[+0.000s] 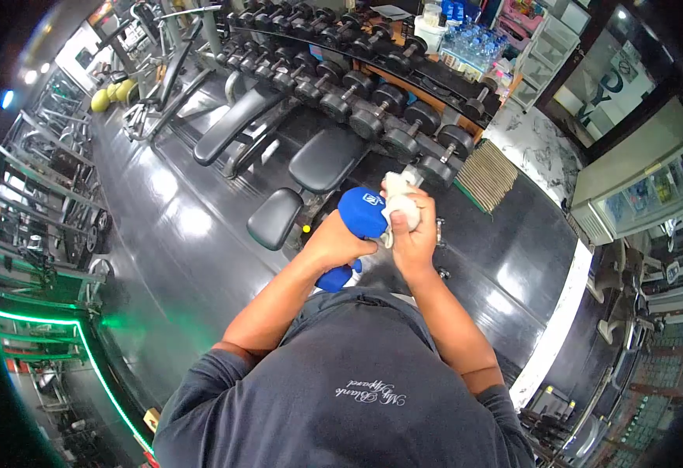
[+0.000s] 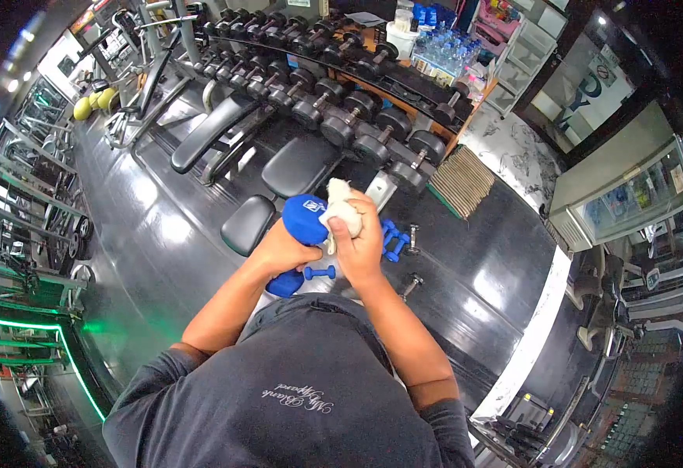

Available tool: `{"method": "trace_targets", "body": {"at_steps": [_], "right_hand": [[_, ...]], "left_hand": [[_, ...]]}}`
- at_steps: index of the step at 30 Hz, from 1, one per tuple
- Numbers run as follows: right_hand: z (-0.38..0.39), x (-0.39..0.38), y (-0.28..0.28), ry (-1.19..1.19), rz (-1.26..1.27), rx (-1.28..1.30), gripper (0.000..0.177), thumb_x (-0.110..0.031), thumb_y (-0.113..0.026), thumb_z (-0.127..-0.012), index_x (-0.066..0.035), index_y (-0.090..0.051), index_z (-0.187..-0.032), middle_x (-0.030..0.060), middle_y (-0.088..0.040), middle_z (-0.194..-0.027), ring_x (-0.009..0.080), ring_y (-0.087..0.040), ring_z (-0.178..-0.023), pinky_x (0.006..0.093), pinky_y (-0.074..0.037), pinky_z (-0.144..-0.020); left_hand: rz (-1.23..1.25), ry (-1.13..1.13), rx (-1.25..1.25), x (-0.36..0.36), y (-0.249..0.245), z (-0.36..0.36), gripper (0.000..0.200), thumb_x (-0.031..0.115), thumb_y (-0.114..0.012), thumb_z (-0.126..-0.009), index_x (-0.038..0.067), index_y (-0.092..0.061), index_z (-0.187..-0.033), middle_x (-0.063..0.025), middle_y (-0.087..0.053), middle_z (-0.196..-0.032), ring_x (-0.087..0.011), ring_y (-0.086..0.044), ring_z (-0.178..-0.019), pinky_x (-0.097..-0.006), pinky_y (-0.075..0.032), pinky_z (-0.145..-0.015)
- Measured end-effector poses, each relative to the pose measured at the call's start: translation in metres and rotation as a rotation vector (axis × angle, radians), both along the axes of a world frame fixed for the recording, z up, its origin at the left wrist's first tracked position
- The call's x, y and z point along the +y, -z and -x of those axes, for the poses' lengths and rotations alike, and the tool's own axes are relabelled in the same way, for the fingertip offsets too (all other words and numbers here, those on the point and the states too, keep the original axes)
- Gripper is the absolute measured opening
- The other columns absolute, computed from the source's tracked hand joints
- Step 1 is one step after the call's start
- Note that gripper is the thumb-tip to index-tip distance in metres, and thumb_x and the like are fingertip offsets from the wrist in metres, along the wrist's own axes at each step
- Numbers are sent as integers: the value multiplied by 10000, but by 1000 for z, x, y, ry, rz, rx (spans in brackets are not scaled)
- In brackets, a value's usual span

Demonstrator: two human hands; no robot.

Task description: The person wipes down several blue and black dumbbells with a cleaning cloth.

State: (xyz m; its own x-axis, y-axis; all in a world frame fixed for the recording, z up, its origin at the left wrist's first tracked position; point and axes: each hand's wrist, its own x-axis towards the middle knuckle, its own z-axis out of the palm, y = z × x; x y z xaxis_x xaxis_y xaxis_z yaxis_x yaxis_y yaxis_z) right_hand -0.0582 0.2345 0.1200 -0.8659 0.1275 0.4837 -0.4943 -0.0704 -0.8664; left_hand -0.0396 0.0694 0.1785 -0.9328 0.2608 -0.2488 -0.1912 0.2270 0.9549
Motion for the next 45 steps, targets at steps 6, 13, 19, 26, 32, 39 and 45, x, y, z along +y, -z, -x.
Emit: {"method": "trace_targets", "body": {"at_steps": [6,13,19,26,32,39,45], "right_hand": [[-10,-18,-52,-296,678,-587,382,-400,-464,-1124,-76,-526,-1317,93,-652,-1191,171,-651,-1076,342,-534,-941],[-7,22,-110,-275,-576,-271,291,-244,-685,-1009,-49,-585,-1200,143,-727,-1165,259,-700,-1097,381,-542,-954],[-43,25,-91,-101,-29,-168,419,-378,-681,-1014,-38,-564,-1228,125,-701,-1107,199,-667,-1004,359,-527,-893],[-69,24,-95,-154,-565,111,408,-140,-858,-791,-35,-684,-1144,127,-646,-1191,311,-652,-1104,374,-517,-967],[-55,-14,-85,-286,-662,48,370,-62,-836,-781,-43,-734,-1136,114,-653,-1161,309,-660,-1067,399,-534,-929],[-66,-13,-102,-424,-782,-32,344,-49,-825,-790,-59,-747,-1126,115,-684,-1206,302,-680,-1095,399,-542,-926],[-43,-21,-107,-458,-783,82,318,13,-758,-814,-65,-710,-1119,134,-627,-1138,359,-645,-1071,416,-524,-915]], "left_hand": [[-465,117,-325,0,-9,-2,215,-88,-689,-735,31,-615,-898,-25,-568,-611,-130,-541,-466,-299,-421,-432],[-155,159,-192,14,-15,-9,147,-11,-679,-751,38,-582,-850,-34,-544,-578,-129,-536,-457,-296,-403,-420],[-857,4,-573,-3,29,-11,139,137,-667,-868,46,-563,-857,-59,-529,-632,-156,-490,-445,-309,-440,-452],[-1439,12,-571,-3,37,-21,1090,749,-692,-804,-43,-425,-1503,-303,-470,-1522,-439,-518,-1372,-606,-442,-1132],[-1363,61,-398,-1,42,-31,1288,938,-552,-749,32,-261,-1617,-291,-327,-1625,-476,-369,-1480,-617,-317,-1213],[-1572,131,-392,0,33,-34,1349,1000,-572,-639,141,-275,-1636,-253,-137,-1707,-456,-169,-1569,-648,-212,-1243],[-1600,70,-408,-9,37,-31,1300,914,-695,-643,129,-323,-1611,-285,-209,-1673,-455,-204,-1557,-640,-228,-1242]]}}
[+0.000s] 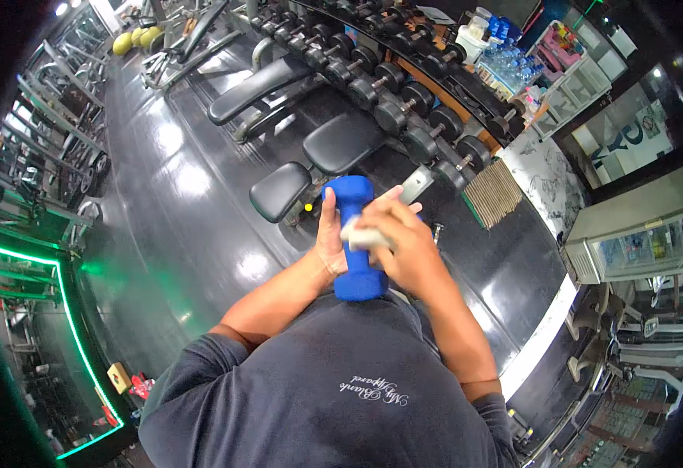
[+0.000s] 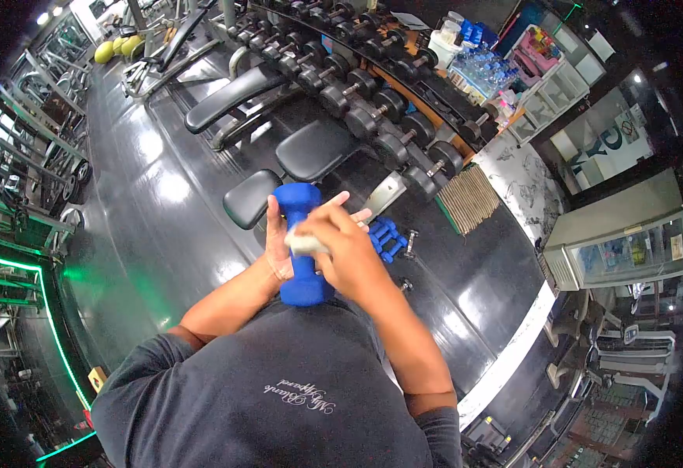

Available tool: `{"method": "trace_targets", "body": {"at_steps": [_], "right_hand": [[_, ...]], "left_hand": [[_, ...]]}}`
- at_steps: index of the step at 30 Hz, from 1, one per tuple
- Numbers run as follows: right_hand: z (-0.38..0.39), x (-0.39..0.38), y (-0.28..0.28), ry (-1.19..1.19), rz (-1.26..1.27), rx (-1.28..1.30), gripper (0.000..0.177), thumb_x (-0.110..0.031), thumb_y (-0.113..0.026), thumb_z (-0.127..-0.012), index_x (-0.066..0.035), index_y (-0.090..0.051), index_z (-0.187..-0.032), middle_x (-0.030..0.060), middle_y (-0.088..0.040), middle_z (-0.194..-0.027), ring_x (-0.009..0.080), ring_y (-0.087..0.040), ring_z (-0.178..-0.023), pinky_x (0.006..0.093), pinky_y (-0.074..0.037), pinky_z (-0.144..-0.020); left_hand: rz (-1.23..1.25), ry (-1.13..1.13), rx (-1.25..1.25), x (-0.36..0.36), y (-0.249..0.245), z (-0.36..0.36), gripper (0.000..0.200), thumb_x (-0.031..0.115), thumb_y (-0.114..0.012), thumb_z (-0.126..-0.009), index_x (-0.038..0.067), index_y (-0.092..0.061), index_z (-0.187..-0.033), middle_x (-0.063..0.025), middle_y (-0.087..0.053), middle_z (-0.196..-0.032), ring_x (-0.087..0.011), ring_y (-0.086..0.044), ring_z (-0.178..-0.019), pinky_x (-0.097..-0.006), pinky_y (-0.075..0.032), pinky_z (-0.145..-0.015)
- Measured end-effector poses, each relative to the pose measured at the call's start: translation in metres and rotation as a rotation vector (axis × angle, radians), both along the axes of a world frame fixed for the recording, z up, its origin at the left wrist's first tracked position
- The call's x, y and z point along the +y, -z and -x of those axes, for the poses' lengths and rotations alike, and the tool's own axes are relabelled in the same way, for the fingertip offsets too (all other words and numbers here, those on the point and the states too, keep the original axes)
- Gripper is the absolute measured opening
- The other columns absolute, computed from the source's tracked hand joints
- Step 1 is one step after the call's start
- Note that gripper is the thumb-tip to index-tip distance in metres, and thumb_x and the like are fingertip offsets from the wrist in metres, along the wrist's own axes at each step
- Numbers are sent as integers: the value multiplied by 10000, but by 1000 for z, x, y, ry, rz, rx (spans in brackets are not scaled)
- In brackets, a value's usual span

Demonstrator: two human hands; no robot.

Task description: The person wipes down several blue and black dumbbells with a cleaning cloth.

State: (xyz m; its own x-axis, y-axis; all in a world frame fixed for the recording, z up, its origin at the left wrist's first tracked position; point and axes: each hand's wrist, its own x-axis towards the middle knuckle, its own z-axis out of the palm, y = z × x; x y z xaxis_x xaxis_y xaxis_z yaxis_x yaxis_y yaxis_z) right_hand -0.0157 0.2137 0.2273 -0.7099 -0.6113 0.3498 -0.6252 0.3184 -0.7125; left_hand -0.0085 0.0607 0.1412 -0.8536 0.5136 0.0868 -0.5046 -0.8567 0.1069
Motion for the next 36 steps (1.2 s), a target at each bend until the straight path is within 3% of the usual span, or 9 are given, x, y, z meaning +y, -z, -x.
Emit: {"method": "trace_targets", "body": {"at_steps": [5,10,14,17,18,25,30,33,36], "right_hand": [[2,-29,14,131,208,-2,349,62,-710,-802,-40,-689,-1135,142,-626,-1187,357,-640,-1105,419,-508,-977],[-2,7,-10,-309,-71,-281,301,50,-695,-824,-41,-717,-1110,147,-655,-1171,351,-643,-1146,418,-507,-989],[1,-8,4,-88,20,-66,328,75,-695,-799,-34,-717,-1107,127,-671,-1135,313,-669,-1107,408,-542,-921],[7,-30,19,179,209,75,307,79,-688,-798,-27,-713,-1085,121,-667,-1122,306,-668,-1096,409,-538,-920],[8,-32,18,219,208,78,302,61,-700,-808,-34,-717,-1094,121,-677,-1123,310,-674,-1077,403,-536,-924],[-1,4,-4,-177,-99,-193,309,27,-734,-814,-39,-716,-1115,147,-702,-1116,349,-677,-1075,400,-528,-933],[22,-17,30,183,88,-12,270,-3,-705,-868,-44,-670,-1132,157,-662,-1152,344,-666,-1063,398,-513,-950],[13,-10,29,497,276,-143,311,-58,-689,-921,-32,-612,-1221,156,-636,-1212,288,-644,-1120,383,-488,-1007],[4,21,41,469,609,24,443,-347,-566,-1077,-28,-447,-1360,226,-533,-1410,329,-551,-1296,458,-463,-1077]], "left_hand": [[-54,-142,-63,6,-22,-6,1207,829,-729,-712,98,-339,-1591,-254,-363,-1612,-422,-384,-1485,-607,-318,-1218],[35,-13,112,-5,-2,3,1405,933,-677,-623,184,-124,-1675,-293,-160,-1687,-506,-230,-1534,-661,-233,-1227],[-87,25,110,-2,-4,1,1366,895,-710,-646,185,-151,-1671,-302,-189,-1674,-495,-225,-1538,-646,-249,-1228],[-63,-47,-13,0,-1,1,1216,802,-721,-745,135,-248,-1646,-273,-292,-1647,-417,-385,-1487,-598,-299,-1230],[-56,-37,-40,1,3,3,1226,850,-676,-751,175,-206,-1660,-276,-271,-1652,-473,-325,-1503,-634,-300,-1211],[128,-100,-20,-10,22,12,1055,780,-600,-878,144,-251,-1644,-256,-297,-1654,-461,-380,-1473,-634,-333,-1193],[146,-185,-317,-2,18,6,441,500,-668,-983,86,-669,-1135,-133,-721,-1128,-292,-697,-1078,-485,-545,-1006],[67,-108,-398,-4,57,16,273,361,-669,-984,89,-656,-994,-134,-716,-1012,-306,-696,-1120,-538,-544,-1009],[136,-251,-559,4,37,17,147,212,-629,-962,78,-620,-902,-120,-695,-889,-363,-664,-1215,-624,-503,-1060]]}}
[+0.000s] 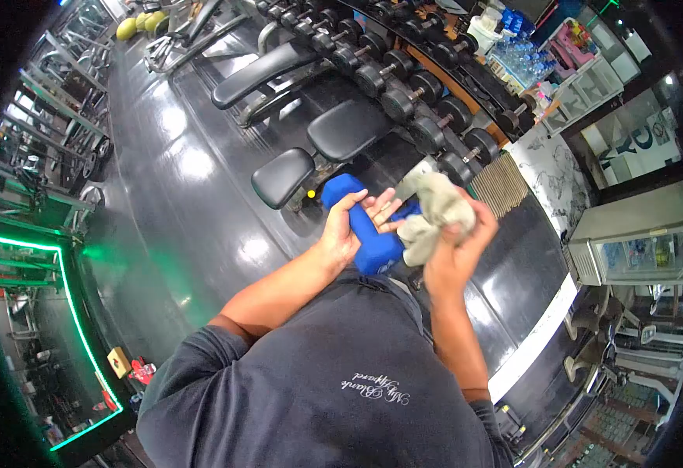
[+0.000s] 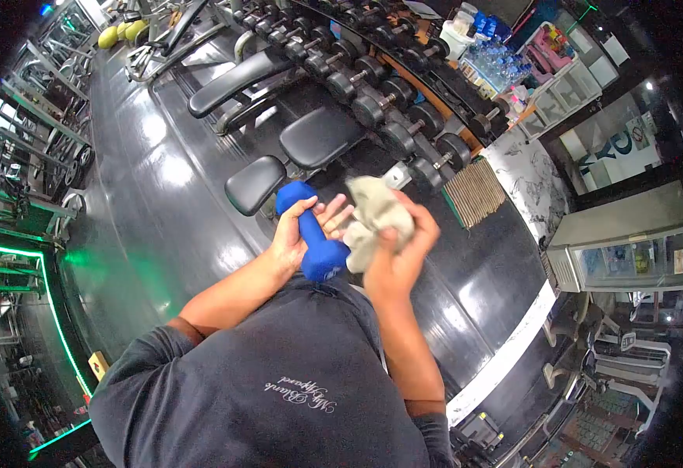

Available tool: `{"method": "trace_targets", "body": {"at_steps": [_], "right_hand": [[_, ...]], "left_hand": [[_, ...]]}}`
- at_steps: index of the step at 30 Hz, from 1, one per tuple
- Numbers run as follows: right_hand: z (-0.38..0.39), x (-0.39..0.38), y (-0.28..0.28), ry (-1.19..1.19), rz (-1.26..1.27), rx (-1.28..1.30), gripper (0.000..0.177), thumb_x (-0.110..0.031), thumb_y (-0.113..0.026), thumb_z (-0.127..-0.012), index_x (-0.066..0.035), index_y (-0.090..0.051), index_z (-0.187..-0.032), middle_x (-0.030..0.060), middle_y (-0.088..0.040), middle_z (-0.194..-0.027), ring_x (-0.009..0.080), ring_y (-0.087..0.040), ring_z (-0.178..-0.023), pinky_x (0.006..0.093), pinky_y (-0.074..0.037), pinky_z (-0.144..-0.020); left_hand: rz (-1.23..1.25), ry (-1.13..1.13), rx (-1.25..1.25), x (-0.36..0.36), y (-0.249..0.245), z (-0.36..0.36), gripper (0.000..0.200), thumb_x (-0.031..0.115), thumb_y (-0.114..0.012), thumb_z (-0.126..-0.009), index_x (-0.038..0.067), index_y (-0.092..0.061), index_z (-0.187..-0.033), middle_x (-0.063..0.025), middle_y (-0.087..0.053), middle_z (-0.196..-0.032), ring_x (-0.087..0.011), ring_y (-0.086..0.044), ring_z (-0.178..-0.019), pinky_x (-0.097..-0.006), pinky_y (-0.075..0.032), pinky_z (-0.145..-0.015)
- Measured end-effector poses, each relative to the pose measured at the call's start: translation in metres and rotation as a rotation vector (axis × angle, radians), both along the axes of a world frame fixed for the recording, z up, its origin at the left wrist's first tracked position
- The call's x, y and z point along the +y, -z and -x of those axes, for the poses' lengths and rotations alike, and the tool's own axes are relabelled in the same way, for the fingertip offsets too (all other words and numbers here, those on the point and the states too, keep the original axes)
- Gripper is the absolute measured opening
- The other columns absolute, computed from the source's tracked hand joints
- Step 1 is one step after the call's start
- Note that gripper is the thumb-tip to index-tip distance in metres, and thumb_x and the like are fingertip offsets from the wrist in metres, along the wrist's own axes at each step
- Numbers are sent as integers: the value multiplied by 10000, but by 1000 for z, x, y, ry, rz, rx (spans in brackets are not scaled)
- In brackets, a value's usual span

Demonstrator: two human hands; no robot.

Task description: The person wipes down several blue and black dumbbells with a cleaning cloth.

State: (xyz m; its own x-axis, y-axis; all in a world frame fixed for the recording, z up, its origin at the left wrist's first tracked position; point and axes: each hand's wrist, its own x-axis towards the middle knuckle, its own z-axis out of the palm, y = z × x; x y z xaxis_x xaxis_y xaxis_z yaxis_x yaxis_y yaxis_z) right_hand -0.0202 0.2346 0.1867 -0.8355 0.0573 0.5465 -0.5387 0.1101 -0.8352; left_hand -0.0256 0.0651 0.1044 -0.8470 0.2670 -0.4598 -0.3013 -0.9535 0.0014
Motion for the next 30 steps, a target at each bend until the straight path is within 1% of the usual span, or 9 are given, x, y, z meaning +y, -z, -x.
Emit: {"method": "trace_targets", "body": {"at_steps": [3,7,13,14,18,20,25,27,30], "right_hand": [[-9,5,21,-53,127,171,448,-380,-516,-1091,-55,-444,-1391,250,-502,-1456,385,-531,-1328,518,-452,-1096],[-13,-11,30,-276,-768,360,411,-270,-749,-884,-237,-643,-1280,194,-575,-1409,428,-550,-1335,587,-430,-1103],[-6,-31,56,-202,-499,461,375,-236,-804,-836,-152,-661,-1172,191,-620,-1274,404,-607,-1219,554,-490,-999],[-8,-34,51,-178,-481,443,382,-229,-808,-835,-132,-657,-1172,196,-623,-1261,408,-613,-1203,549,-495,-992],[-17,-44,32,-3,-402,385,378,-187,-811,-847,-63,-646,-1163,209,-639,-1217,420,-635,-1156,523,-509,-982],[-18,-46,30,0,-314,354,357,-176,-799,-870,-42,-641,-1160,208,-642,-1212,423,-639,-1145,508,-517,-975],[-22,-45,23,76,-120,137,332,-155,-767,-927,8,-615,-1173,198,-666,-1150,315,-671,-1057,428,-535,-948],[-20,-59,2,88,357,-328,237,-113,-665,-1010,5,-583,-1198,120,-684,-1103,182,-667,-984,344,-547,-879],[-6,-47,-8,-93,421,-607,251,-211,-625,-1050,-11,-617,-1200,101,-695,-1070,150,-681,-907,291,-556,-809]], "left_hand": [[-219,-218,-272,0,38,14,52,96,-564,-895,61,-595,-873,-132,-702,-927,-432,-592,-1311,-701,-422,-1110],[-144,-38,-142,-7,89,9,276,220,-487,-867,19,-644,-972,-181,-711,-1130,-424,-632,-1196,-576,-473,-1092],[-261,53,130,-5,89,-8,578,404,-495,-818,22,-626,-1232,-228,-666,-1238,-459,-624,-1135,-566,-443,-1083],[-30,27,-28,2,50,-6,595,406,-497,-818,18,-615,-1254,-231,-659,-1256,-464,-619,-1146,-569,-444,-1079],[12,-28,-138,-6,21,7,187,274,-587,-792,91,-593,-827,-109,-645,-832,-300,-633,-802,-441,-535,-836],[-200,-130,-103,-7,8,7,292,154,-630,-757,164,-392,-587,-3,-478,-575,-168,-503,-578,-327,-499,-661],[-288,-224,112,-6,-24,11,280,160,-620,-760,133,-417,-569,-7,-442,-549,-148,-448,-544,-289,-448,-582],[-318,-171,201,-10,-38,9,271,156,-607,-765,125,-419,-573,0,-426,-532,-143,-416,-503,-282,-439,-556],[-300,-139,328,-15,-52,5,260,158,-577,-792,139,-412,-592,3,-405,-506,-135,-377,-442,-283,-410,-502]]}}
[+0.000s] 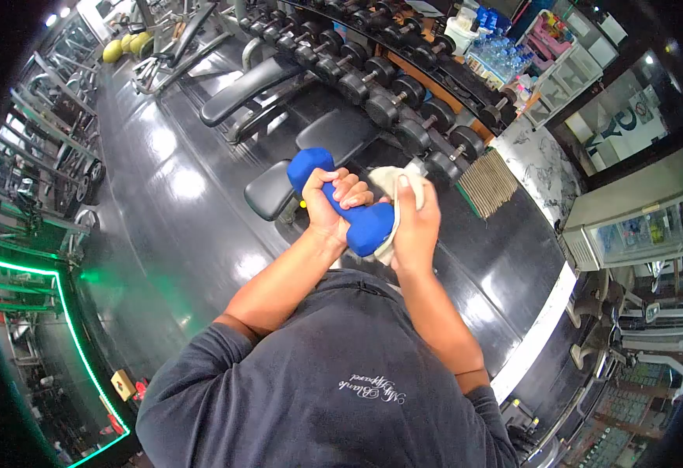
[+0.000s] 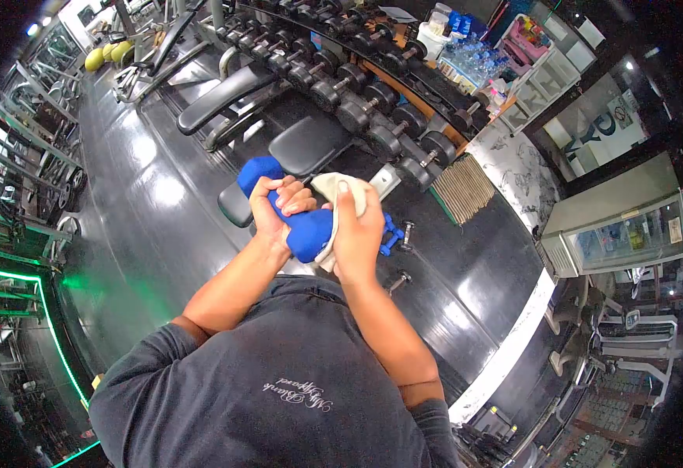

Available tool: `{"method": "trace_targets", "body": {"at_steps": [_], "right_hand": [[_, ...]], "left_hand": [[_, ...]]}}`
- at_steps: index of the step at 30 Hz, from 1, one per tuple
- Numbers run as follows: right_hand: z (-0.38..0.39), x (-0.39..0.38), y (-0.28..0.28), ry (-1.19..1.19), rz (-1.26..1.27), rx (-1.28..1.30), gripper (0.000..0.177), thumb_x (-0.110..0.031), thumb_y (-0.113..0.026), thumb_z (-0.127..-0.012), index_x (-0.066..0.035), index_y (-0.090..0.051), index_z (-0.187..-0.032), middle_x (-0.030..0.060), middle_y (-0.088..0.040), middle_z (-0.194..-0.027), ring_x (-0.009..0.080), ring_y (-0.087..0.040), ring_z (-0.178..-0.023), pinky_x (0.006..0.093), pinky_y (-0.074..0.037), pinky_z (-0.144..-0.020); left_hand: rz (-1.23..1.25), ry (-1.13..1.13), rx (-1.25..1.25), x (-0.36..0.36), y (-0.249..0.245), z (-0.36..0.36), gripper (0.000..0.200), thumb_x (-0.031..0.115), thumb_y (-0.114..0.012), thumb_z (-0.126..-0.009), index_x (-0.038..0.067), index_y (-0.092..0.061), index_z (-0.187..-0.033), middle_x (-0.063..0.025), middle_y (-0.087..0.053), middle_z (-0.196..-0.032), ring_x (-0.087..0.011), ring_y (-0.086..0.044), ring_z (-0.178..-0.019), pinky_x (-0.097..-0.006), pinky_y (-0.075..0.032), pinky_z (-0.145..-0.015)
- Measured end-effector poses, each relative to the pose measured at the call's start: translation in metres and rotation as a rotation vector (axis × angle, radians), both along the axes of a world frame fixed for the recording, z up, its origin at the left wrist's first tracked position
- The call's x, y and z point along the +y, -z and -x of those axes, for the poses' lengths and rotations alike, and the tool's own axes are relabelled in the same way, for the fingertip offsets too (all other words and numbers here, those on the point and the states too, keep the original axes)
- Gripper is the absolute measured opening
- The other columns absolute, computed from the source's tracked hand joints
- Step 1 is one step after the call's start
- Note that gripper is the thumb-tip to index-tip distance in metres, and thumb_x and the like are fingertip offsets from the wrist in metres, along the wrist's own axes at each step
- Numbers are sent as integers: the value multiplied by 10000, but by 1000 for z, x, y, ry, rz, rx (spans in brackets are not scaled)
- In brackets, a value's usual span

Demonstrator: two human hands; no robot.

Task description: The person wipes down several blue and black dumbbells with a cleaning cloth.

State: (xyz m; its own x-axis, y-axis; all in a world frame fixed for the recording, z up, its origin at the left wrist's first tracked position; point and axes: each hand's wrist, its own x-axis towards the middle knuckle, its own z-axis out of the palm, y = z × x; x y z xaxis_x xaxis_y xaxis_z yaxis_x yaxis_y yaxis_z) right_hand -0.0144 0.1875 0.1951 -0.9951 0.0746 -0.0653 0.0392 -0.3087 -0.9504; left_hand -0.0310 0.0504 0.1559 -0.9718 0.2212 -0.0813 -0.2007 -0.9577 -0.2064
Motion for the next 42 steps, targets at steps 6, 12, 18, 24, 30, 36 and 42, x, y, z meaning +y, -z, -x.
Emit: {"method": "trace_targets", "body": {"at_steps": [6,12,18,24,30,36,42], "right_hand": [[-32,5,-33,-167,-658,183,295,-196,-699,-991,11,-654,-1196,165,-724,-1077,243,-715,-994,346,-547,-891],[-35,15,1,-304,-1045,1015,285,-142,-803,-852,-97,-739,-1126,147,-702,-1207,319,-635,-1244,537,-446,-1120],[-17,20,-5,-268,-658,317,257,-183,-762,-938,-47,-712,-1150,103,-739,-1067,202,-700,-999,312,-539,-914],[-1,21,-2,-429,-311,-75,242,-231,-655,-1037,-9,-686,-1129,25,-698,-956,92,-623,-852,267,-506,-781],[29,27,13,-741,13,-301,303,-236,-577,-1072,8,-653,-1235,80,-714,-1131,140,-686,-995,295,-559,-877],[25,25,77,-735,441,-610,414,-349,-559,-1060,-1,-616,-1276,132,-726,-1110,215,-729,-913,318,-603,-792],[3,30,55,-972,1183,-955,352,-384,-515,-1034,-34,-538,-1066,94,-461,-875,193,-460,-735,288,-441,-566]], "left_hand": [[406,-37,197,-17,-10,-5,264,187,-552,-841,140,-402,-629,-15,-408,-495,-125,-353,-423,-277,-358,-439],[594,-217,-1,-14,-15,-5,226,169,-556,-830,122,-430,-649,-50,-399,-497,-188,-380,-469,-359,-412,-566],[732,-306,351,-15,-10,-6,197,138,-534,-826,119,-438,-656,-67,-475,-500,-206,-447,-429,-371,-449,-852],[764,-199,693,-20,-19,-10,219,137,-592,-846,116,-449,-681,-43,-483,-511,-178,-478,-448,-341,-457,-823],[513,-17,1057,-15,-49,3,247,160,-658,-793,105,-477,-633,-45,-538,-510,-187,-512,-408,-371,-510,-710],[353,-30,961,-5,-55,12,223,181,-591,-791,121,-460,-621,-32,-514,-492,-173,-495,-395,-350,-485,-684],[401,-268,432,1,-47,18,248,221,-525,-815,151,-400,-614,-19,-394,-482,-165,-367,-415,-344,-419,-678]]}}
